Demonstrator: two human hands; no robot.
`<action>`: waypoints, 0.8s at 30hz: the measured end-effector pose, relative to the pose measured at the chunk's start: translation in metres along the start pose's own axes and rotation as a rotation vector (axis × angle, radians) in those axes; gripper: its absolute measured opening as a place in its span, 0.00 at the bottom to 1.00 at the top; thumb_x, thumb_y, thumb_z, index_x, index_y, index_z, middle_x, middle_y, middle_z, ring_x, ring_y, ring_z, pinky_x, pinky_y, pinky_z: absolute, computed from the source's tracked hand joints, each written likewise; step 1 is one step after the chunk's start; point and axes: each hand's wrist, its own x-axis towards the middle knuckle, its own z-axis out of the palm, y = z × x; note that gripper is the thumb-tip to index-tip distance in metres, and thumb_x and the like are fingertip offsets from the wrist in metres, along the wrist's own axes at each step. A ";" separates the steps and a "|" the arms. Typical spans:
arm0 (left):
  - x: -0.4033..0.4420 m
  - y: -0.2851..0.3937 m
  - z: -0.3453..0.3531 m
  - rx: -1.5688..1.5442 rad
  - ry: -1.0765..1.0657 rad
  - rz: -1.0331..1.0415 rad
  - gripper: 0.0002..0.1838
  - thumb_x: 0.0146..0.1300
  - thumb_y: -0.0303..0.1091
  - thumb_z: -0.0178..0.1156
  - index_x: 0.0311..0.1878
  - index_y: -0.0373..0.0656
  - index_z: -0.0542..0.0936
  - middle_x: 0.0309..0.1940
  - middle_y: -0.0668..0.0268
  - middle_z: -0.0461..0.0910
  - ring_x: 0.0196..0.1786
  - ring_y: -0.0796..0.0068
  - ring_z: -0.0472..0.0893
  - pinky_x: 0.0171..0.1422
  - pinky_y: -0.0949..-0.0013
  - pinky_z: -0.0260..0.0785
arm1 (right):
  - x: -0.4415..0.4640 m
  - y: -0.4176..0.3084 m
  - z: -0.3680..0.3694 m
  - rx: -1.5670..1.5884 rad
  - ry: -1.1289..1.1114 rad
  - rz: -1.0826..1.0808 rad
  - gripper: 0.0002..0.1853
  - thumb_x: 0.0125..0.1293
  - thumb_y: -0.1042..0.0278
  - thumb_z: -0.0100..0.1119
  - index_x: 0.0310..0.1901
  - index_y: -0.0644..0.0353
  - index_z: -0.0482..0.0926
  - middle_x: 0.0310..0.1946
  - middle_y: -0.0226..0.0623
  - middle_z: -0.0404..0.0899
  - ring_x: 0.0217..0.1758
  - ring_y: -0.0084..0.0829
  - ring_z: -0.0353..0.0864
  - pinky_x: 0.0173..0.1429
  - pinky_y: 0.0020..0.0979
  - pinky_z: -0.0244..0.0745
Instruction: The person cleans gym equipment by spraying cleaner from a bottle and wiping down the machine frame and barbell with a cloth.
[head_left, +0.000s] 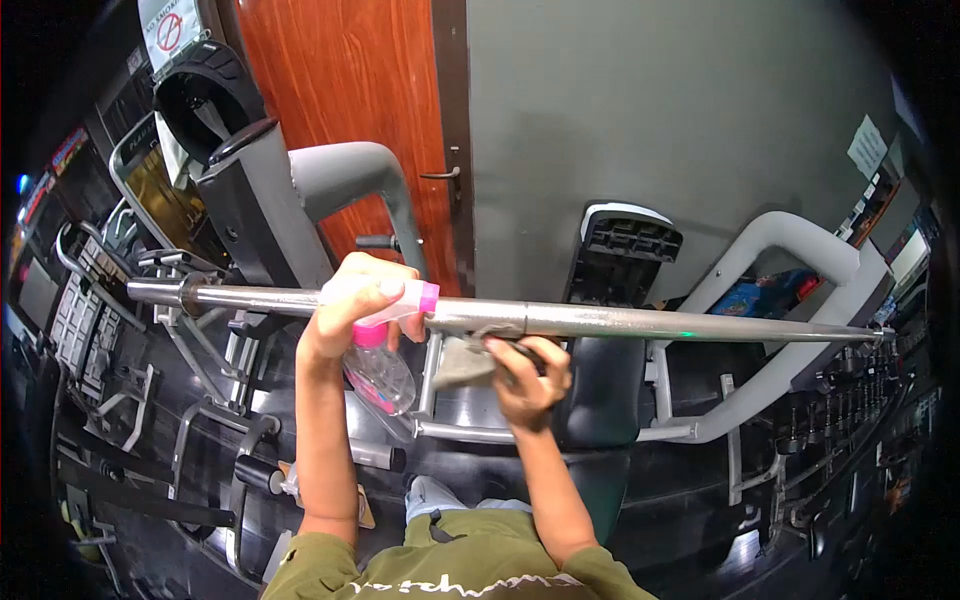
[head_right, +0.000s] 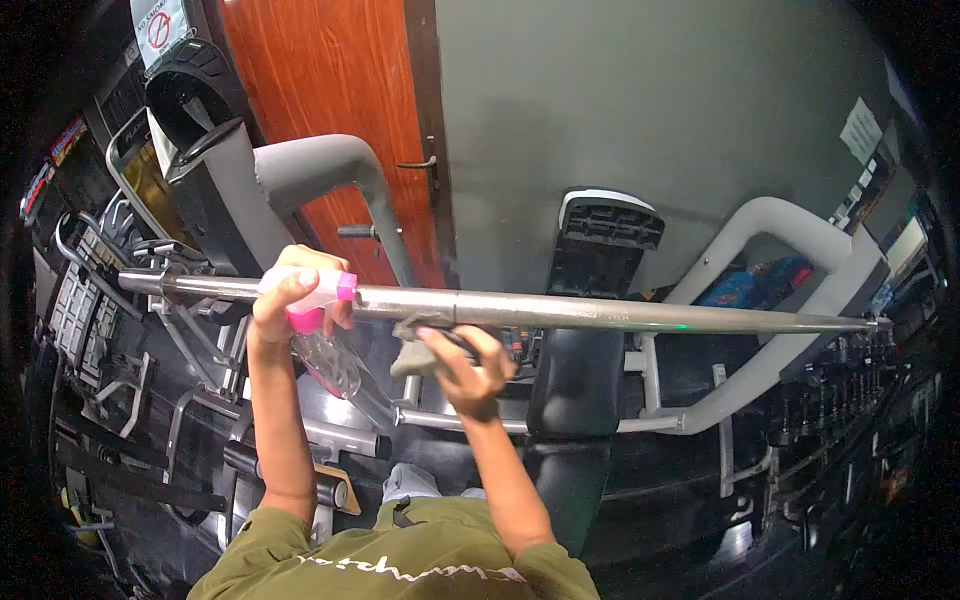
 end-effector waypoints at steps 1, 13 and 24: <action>0.001 0.002 0.000 0.007 0.004 -0.002 0.32 0.62 0.57 0.53 0.23 0.30 0.81 0.18 0.53 0.79 0.13 0.69 0.75 0.18 0.71 0.66 | -0.001 0.005 -0.006 -0.037 0.027 0.017 0.18 0.49 0.80 0.72 0.40 0.44 0.89 0.42 0.33 0.75 0.39 0.34 0.80 0.43 0.34 0.78; 0.001 0.003 0.002 0.046 -0.005 0.000 0.32 0.62 0.57 0.52 0.22 0.31 0.80 0.18 0.53 0.79 0.13 0.70 0.75 0.19 0.72 0.65 | 0.010 -0.038 0.011 0.904 0.491 1.350 0.12 0.77 0.60 0.53 0.56 0.53 0.69 0.37 0.33 0.77 0.26 0.22 0.74 0.17 0.26 0.62; -0.001 -0.002 -0.005 -0.003 -0.047 0.025 0.29 0.64 0.53 0.53 0.25 0.32 0.81 0.20 0.54 0.80 0.16 0.70 0.76 0.20 0.72 0.66 | 0.013 -0.051 0.018 1.617 0.185 1.447 0.15 0.79 0.56 0.41 0.51 0.56 0.73 0.41 0.30 0.75 0.33 0.23 0.68 0.22 0.23 0.61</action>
